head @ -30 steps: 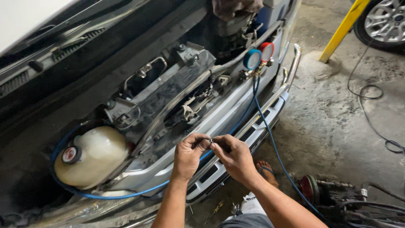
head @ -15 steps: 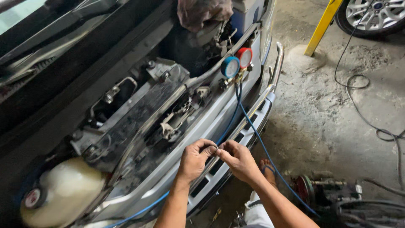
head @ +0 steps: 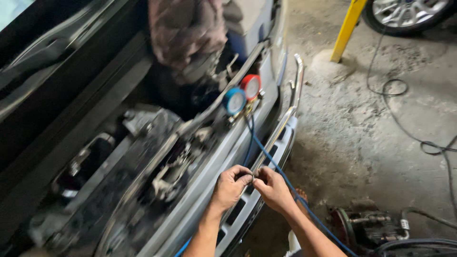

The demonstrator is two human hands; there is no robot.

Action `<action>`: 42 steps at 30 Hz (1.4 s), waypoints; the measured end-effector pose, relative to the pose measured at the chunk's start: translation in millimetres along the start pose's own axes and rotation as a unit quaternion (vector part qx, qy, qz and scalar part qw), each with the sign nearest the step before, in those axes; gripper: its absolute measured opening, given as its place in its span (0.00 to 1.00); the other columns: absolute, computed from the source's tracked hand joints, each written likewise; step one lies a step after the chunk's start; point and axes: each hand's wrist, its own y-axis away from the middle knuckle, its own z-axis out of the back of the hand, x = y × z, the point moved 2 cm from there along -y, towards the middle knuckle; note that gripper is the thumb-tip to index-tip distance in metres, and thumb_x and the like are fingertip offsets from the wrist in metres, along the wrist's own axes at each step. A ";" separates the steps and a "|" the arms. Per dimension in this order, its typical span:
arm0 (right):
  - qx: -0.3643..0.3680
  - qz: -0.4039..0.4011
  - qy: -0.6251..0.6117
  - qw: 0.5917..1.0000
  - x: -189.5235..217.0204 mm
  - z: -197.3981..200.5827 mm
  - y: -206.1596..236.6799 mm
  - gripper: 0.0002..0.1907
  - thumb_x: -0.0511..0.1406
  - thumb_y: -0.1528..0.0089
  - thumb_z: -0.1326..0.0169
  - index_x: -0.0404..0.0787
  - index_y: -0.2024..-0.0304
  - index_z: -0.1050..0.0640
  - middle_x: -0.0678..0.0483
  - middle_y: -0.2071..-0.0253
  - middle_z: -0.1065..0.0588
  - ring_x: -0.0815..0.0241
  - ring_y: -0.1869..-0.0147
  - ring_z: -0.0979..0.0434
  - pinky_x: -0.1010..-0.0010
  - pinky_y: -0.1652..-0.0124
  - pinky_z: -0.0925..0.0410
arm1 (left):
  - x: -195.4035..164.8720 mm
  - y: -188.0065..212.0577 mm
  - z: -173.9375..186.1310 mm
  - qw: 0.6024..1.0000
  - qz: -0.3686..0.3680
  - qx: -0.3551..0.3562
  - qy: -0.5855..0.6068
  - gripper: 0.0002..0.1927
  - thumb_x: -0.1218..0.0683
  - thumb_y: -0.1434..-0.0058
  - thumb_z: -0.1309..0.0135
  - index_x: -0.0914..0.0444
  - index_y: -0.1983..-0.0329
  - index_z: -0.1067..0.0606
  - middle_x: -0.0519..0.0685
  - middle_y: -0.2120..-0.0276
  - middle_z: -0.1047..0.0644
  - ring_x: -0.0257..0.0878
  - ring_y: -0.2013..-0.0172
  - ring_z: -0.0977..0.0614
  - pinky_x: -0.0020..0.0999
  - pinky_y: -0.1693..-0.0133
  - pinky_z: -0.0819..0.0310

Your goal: The person works under the hood of a white car, using a wrench to tighten bolts on the air conditioning condenser. They connect and adjust refrigerant hoses and gauges, then retrieve a socket wrench from the car interior to continue tightening components.

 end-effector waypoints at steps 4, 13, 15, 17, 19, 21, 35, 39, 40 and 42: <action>-0.020 -0.018 -0.054 0.998 -0.4 38.8 -44.6 0.11 0.34 0.39 0.40 0.35 0.56 0.20 0.59 0.66 0.22 0.72 0.62 0.25 0.77 0.61 0.30 | -16.5 -57.9 -9.3 0.984 -0.092 -0.027 -0.150 0.08 0.58 0.38 0.42 0.67 0.59 0.20 0.47 0.67 0.18 0.33 0.65 0.17 0.28 0.61 0.23; -0.169 0.160 0.090 0.968 41.8 150.0 -195.1 0.12 0.37 0.38 0.39 0.35 0.57 0.19 0.56 0.65 0.20 0.71 0.61 0.23 0.76 0.61 0.29 | -24.7 -226.2 -61.8 0.977 -0.153 -0.129 -0.071 0.13 0.59 0.36 0.43 0.69 0.50 0.22 0.50 0.61 0.18 0.36 0.63 0.19 0.31 0.59 0.23; -0.184 0.144 0.077 0.969 53.4 166.2 -239.8 0.13 0.38 0.38 0.39 0.34 0.57 0.19 0.56 0.67 0.20 0.71 0.64 0.24 0.76 0.63 0.30 | -29.0 -259.8 -76.8 0.981 -0.153 -0.108 0.058 0.15 0.59 0.35 0.46 0.68 0.45 0.25 0.50 0.56 0.21 0.36 0.60 0.18 0.30 0.57 0.23; -0.187 0.136 0.076 0.970 61.9 177.8 -280.4 0.14 0.38 0.38 0.39 0.33 0.56 0.20 0.55 0.69 0.21 0.70 0.66 0.26 0.75 0.66 0.31 | -40.5 -284.6 -86.9 0.976 -0.150 -0.110 0.116 0.17 0.59 0.34 0.48 0.66 0.42 0.28 0.50 0.50 0.22 0.37 0.58 0.17 0.30 0.56 0.23; -0.172 0.140 0.108 0.969 65.6 184.0 -313.9 0.15 0.39 0.37 0.39 0.34 0.54 0.19 0.54 0.71 0.22 0.69 0.68 0.27 0.74 0.68 0.32 | -59.1 -300.0 -95.6 0.975 -0.145 -0.134 0.104 0.20 0.60 0.35 0.50 0.64 0.39 0.31 0.52 0.45 0.24 0.39 0.55 0.17 0.32 0.56 0.25; -0.157 0.146 0.135 0.967 64.9 185.9 -341.8 0.15 0.39 0.37 0.39 0.35 0.54 0.19 0.52 0.73 0.23 0.67 0.70 0.28 0.72 0.69 0.33 | -87.3 -297.7 -90.9 0.932 -0.199 -0.184 -0.242 0.16 0.59 0.37 0.46 0.65 0.47 0.25 0.55 0.45 0.23 0.48 0.54 0.18 0.39 0.55 0.25; -0.076 0.191 0.223 0.953 74.1 187.8 -401.2 0.12 0.37 0.38 0.40 0.37 0.56 0.19 0.40 0.65 0.21 0.42 0.61 0.19 0.58 0.60 0.28 | -138.0 -350.3 -58.0 0.715 -0.020 -0.229 -0.660 0.14 0.49 0.34 0.45 0.65 0.60 0.25 0.60 0.66 0.18 0.57 0.61 0.16 0.50 0.59 0.22; -0.081 0.268 0.284 0.917 78.1 184.7 -398.3 0.10 0.36 0.38 0.41 0.36 0.58 0.21 0.40 0.64 0.21 0.37 0.59 0.21 0.52 0.61 0.29 | -135.0 -348.4 -52.8 0.740 -0.009 -0.226 -0.634 0.13 0.49 0.34 0.45 0.65 0.62 0.24 0.62 0.68 0.18 0.59 0.64 0.16 0.53 0.60 0.23; -0.085 0.283 0.295 0.909 76.4 183.6 -397.4 0.10 0.36 0.37 0.42 0.36 0.58 0.22 0.41 0.64 0.22 0.37 0.59 0.22 0.51 0.61 0.29 | -134.7 -346.9 -51.9 0.742 -0.012 -0.230 -0.630 0.13 0.49 0.34 0.45 0.65 0.62 0.24 0.62 0.68 0.18 0.60 0.63 0.16 0.54 0.59 0.23; -0.099 0.307 0.293 0.900 70.6 181.3 -395.9 0.09 0.35 0.36 0.42 0.37 0.57 0.22 0.42 0.63 0.22 0.37 0.60 0.22 0.51 0.62 0.30 | -134.4 -346.1 -49.5 0.757 0.000 -0.239 -0.607 0.13 0.49 0.35 0.44 0.65 0.62 0.23 0.62 0.67 0.18 0.61 0.63 0.17 0.54 0.59 0.24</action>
